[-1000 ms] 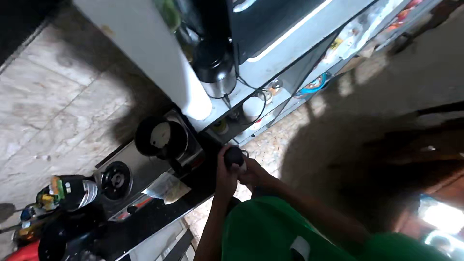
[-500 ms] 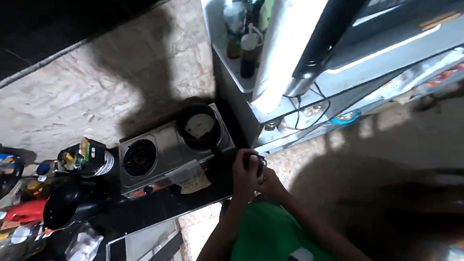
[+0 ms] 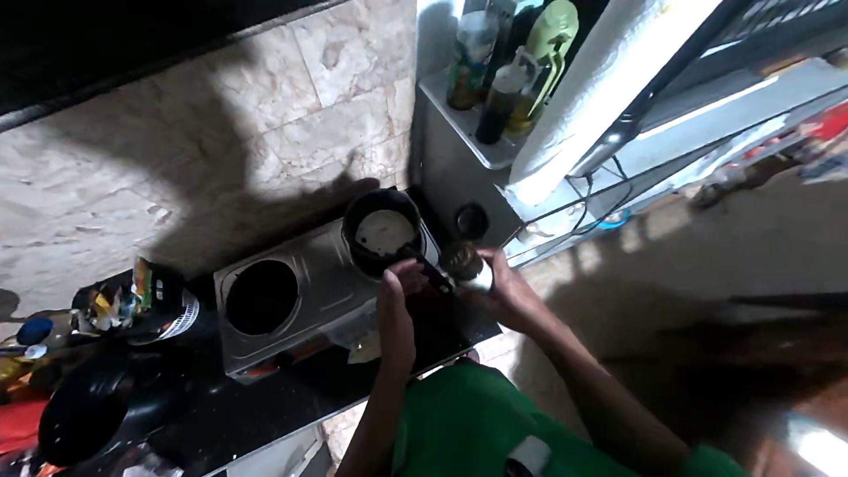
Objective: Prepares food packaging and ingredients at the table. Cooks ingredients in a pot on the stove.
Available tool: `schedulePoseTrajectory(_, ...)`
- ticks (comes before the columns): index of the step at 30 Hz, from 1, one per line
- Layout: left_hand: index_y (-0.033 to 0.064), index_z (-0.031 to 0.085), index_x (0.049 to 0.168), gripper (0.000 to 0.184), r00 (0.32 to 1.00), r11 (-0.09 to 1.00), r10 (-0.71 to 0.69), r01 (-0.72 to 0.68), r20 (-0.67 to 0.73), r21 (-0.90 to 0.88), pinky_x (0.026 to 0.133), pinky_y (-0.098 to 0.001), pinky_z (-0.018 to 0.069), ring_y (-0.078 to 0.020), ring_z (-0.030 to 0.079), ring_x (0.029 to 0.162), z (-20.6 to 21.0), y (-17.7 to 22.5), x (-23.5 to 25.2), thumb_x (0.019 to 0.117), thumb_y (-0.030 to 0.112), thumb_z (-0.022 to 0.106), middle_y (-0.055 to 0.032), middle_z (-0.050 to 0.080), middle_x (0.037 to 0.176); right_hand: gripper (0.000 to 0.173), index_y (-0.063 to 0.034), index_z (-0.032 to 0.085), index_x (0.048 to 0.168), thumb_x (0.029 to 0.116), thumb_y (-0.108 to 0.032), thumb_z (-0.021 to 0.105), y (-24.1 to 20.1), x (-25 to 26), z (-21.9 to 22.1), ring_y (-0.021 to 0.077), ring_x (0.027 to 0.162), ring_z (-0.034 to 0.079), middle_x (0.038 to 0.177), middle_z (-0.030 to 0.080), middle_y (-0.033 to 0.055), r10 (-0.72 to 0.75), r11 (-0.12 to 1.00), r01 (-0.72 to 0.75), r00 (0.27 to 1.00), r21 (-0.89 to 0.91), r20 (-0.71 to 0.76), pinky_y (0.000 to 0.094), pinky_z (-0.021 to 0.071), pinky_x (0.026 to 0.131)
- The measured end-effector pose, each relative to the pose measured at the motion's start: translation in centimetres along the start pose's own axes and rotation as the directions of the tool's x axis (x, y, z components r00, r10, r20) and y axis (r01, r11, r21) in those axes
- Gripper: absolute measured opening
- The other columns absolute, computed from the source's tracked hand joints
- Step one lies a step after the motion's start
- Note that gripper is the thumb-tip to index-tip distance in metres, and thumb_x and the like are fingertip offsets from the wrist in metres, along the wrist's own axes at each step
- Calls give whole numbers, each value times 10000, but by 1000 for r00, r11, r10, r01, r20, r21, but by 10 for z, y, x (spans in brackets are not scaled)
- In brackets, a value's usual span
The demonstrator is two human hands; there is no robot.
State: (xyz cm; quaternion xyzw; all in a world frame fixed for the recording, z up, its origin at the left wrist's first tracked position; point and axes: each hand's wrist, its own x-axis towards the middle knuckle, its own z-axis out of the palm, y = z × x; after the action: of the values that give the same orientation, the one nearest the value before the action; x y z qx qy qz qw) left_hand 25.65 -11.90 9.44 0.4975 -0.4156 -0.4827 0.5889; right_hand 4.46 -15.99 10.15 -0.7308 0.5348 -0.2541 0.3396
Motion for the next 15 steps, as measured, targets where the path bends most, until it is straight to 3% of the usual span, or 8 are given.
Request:
schedulePoseTrajectory(2, -47, 586, 1279, 630, 1000, 997, 4, -3, -13, 72, 907, -378, 576, -204, 687, 998, -21, -13, -13, 1114, 443, 226, -134, 695, 1150, 696, -124, 430, 1433, 907, -469, 726, -8, 24, -1, 266, 919, 699, 1094, 687, 120, 51, 994, -54, 998, -98, -34, 535, 582, 813)
schedulePoseTrajectory(3, -44, 605, 1248, 598, 1000, 994, -13, 13, 2, 110, 893, -371, 581, -197, 690, 978, -31, -22, -21, 1118, 412, 241, -126, 701, 1129, 683, -126, 441, 1430, 902, -436, 744, -9, 36, 0, 281, 925, 701, 1105, 687, 123, 19, 987, -29, 998, -160, -64, 551, 586, 814)
schedulePoseTrajectory(5, -44, 629, 1205, 545, 997, 987, -75, 70, 30, 146, 865, -367, 594, -201, 698, 950, -48, -39, -36, 1118, 353, 265, -126, 712, 1092, 672, -116, 500, 1405, 856, -333, 821, -14, 62, 4, 342, 1054, 678, 1192, 677, 143, -76, 946, 37, 991, -321, -109, 599, 553, 908)
schedulePoseTrajectory(8, -36, 635, 1207, 521, 984, 974, -174, 167, 36, 155, 835, -356, 600, -189, 702, 929, -69, -64, -59, 1118, 322, 267, -116, 718, 1072, 581, -127, 607, 1295, 795, -260, 871, -23, 98, 19, 391, 1095, 661, 1206, 677, 151, -177, 814, 83, 978, -575, -110, 625, 530, 890)
schedulePoseTrajectory(11, -25, 642, 1216, 510, 965, 958, -261, 256, 24, 133, 867, -372, 591, -199, 697, 962, -86, -75, -74, 1120, 322, 281, -115, 718, 1093, 465, -97, 659, 1276, 836, -133, 804, -26, 129, 37, 442, 1056, 649, 1185, 675, 201, -184, 678, 102, 982, -728, -33, 642, 502, 878)
schedulePoseTrajectory(15, -19, 639, 1215, 498, 963, 954, -269, 263, 22, 142, 868, -363, 591, -195, 698, 961, -102, -83, -80, 1115, 322, 291, -111, 715, 1106, 380, -68, 653, 1288, 931, 56, 610, -25, 162, 60, 469, 1104, 624, 1203, 652, 251, -124, 571, 121, 990, -812, 60, 647, 444, 984)
